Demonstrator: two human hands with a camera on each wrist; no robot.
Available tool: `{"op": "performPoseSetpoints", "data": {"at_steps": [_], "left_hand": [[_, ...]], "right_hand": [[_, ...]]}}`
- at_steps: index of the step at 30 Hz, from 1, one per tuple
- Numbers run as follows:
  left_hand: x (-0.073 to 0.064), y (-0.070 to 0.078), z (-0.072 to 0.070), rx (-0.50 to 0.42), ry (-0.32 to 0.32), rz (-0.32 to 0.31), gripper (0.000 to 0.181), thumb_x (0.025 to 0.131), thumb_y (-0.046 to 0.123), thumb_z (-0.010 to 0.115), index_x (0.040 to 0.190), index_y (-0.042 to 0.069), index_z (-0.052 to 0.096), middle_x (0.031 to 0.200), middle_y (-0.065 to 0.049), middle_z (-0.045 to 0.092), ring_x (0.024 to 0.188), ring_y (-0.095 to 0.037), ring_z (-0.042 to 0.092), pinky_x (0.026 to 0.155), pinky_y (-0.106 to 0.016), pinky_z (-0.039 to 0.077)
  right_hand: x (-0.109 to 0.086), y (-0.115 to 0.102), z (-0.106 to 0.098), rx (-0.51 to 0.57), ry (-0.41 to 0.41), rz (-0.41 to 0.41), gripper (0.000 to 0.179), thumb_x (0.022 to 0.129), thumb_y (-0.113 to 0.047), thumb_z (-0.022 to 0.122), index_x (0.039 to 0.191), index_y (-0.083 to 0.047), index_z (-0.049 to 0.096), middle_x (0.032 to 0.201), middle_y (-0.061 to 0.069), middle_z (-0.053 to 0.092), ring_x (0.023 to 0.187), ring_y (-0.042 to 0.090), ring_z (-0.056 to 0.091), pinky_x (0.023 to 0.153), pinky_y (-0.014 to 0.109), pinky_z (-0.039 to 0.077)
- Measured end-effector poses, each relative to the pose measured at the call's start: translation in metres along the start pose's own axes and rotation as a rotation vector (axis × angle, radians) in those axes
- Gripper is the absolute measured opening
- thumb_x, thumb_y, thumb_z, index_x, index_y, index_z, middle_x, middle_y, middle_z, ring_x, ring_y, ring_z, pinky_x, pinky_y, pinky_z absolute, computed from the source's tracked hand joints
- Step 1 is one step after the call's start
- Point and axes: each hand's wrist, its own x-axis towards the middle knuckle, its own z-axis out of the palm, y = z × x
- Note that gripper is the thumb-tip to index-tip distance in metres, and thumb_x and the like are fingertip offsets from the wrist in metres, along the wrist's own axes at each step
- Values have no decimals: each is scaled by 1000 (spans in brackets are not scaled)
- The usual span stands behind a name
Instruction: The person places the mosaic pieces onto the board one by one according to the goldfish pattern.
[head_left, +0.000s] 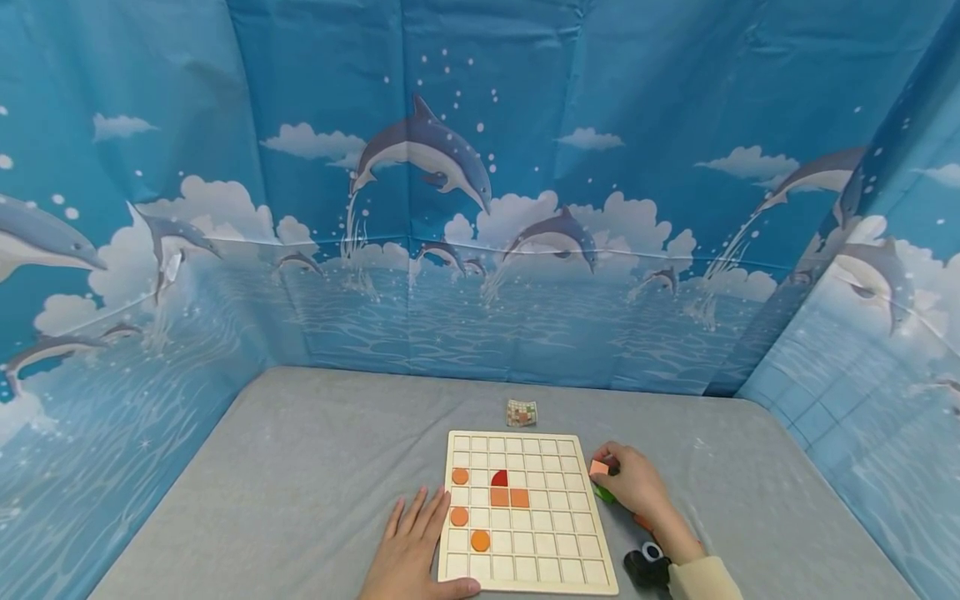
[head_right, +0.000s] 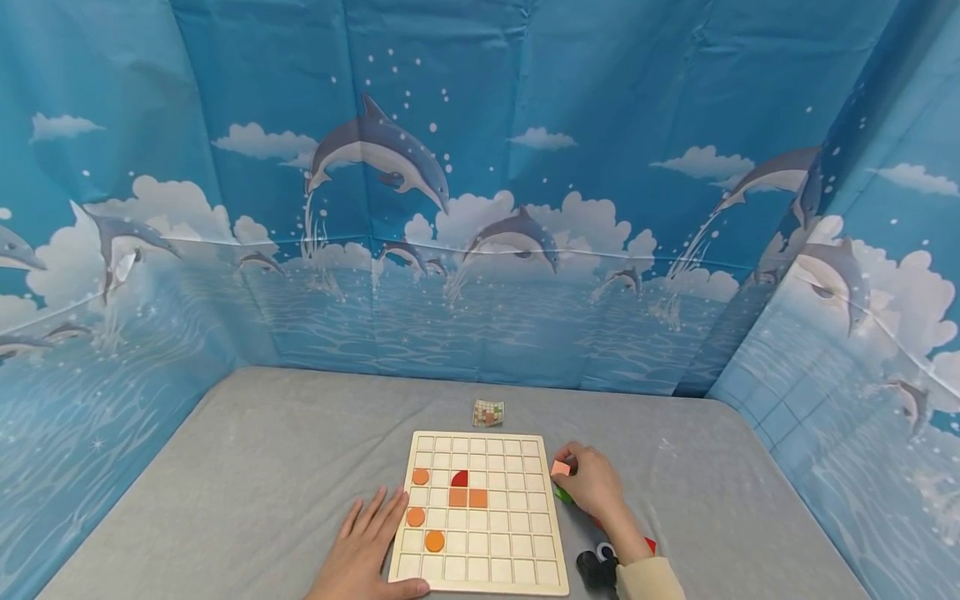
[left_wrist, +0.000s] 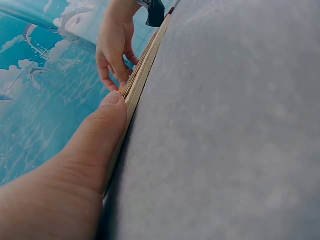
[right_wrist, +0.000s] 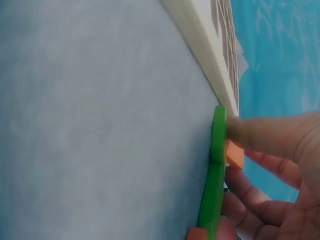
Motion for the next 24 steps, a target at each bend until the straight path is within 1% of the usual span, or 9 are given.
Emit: {"op": "performPoseSetpoints", "data": {"at_steps": [6,12,19,24], "left_hand": [[1,1,-1,4,-8,-5,112,71,85,46,152,10,24,153,-6,27,141,-31,15,111,-53,6],[1,0,1,13,5,4,111,72,84,46,152,10,24,153,-6,27,141,-31,15,111,-53,7],[1,-1,3,18,13,6,111,72,84,47,152,10,25,153,-6,27,141,-31,16,111,-53,6],[1,-2,3,24,13,5,112,71,84,46,152,9,25,153,-6,27,141,-31,16,111,-52,6]], "right_hand": [[1,-1,-2,7,-24,38,18,81,-13,75,95,-9,64,75,3,52,63,19,45,51,32,36],[2,3,0,31,-17,77,15,82,-9,72,96,-9,65,73,2,53,61,19,45,50,31,36],[-1,5,-2,94,-11,73,9,85,-8,68,95,-8,66,76,1,57,61,18,48,50,31,39],[-5,3,-3,135,-3,76,8,86,-9,67,94,-9,67,80,1,59,65,18,49,53,31,39]]}}
